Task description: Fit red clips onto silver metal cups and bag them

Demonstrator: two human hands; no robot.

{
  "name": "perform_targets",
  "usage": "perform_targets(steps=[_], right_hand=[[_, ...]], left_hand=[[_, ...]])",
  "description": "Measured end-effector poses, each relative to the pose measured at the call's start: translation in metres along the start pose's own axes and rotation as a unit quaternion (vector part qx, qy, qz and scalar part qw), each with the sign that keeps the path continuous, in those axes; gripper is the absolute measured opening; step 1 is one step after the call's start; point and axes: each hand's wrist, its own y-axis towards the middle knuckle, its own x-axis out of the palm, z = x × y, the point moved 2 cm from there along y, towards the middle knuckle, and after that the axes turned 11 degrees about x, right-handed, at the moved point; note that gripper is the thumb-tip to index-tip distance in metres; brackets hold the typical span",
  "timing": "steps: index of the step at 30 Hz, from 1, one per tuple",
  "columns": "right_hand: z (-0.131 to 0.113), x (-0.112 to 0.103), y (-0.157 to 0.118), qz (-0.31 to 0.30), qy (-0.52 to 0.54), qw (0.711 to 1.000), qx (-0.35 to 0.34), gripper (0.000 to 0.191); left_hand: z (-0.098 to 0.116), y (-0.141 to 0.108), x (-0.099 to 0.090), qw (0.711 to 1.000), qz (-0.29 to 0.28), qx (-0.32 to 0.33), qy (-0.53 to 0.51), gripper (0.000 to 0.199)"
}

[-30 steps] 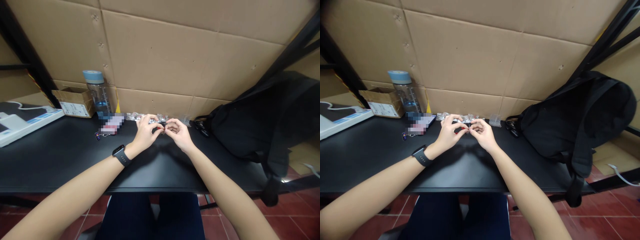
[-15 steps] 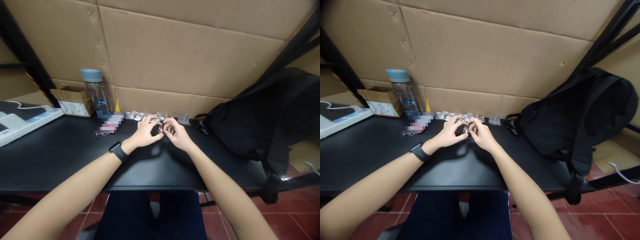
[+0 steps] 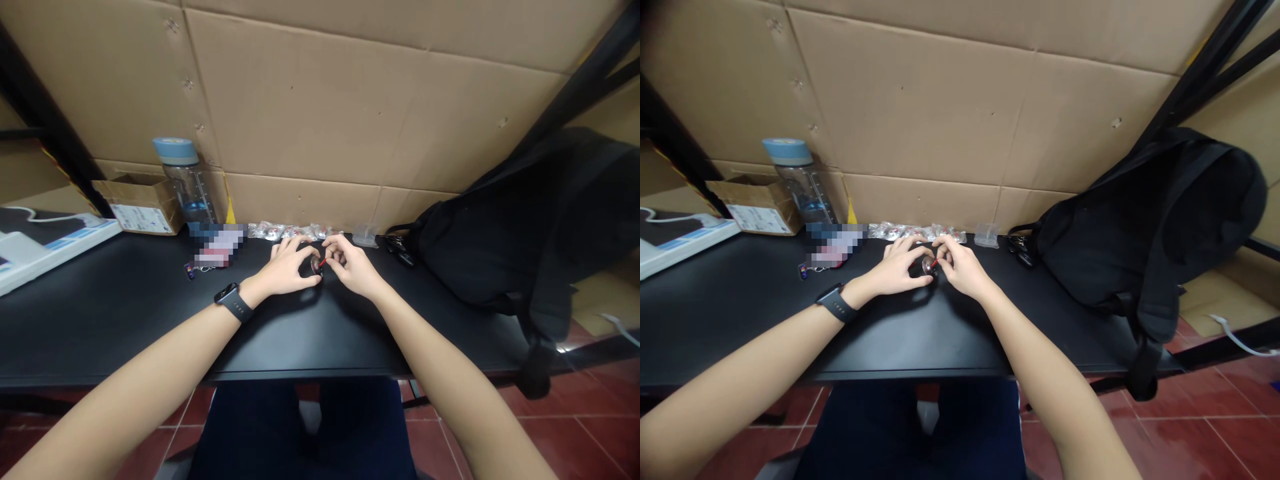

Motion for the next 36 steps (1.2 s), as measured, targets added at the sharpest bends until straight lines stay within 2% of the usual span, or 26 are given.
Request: perform_targets(steps=[6,12,18,23,31,36], right_hand=[[0.005,-0.002,0.001,-0.006,-0.006,1.000,0.008,0.030],[0.011,-0.001,0.001,-0.039,-0.005,0.999,0.014,0.032],[0.018,-0.005,0.003,-0.052,-0.021,0.998,0.037,0.028],[0.022,-0.006,0.002,-0.073,-0.024,0.996,0.043,0.029],[0.023,-0.006,0.002,-0.093,-0.031,0.994,0.053,0.030],[0.039,-0.023,0.004,-0.080,-0.073,0.990,0.091,0.028]], left_hand=[[-0.002,-0.001,0.002,1.000,-0.027,-0.011,0.003,0.042],[-0.014,-0.002,0.001,0.999,-0.039,-0.010,-0.002,0.056],[-0.049,-0.002,-0.013,0.999,0.011,-0.039,0.026,0.028],[-0.071,-0.007,-0.021,0.998,-0.039,-0.044,0.029,0.020],[-0.071,-0.007,-0.021,0.997,-0.078,-0.022,0.021,0.017],[-0.070,-0.008,-0.021,0.995,-0.082,-0.034,0.037,0.017]])
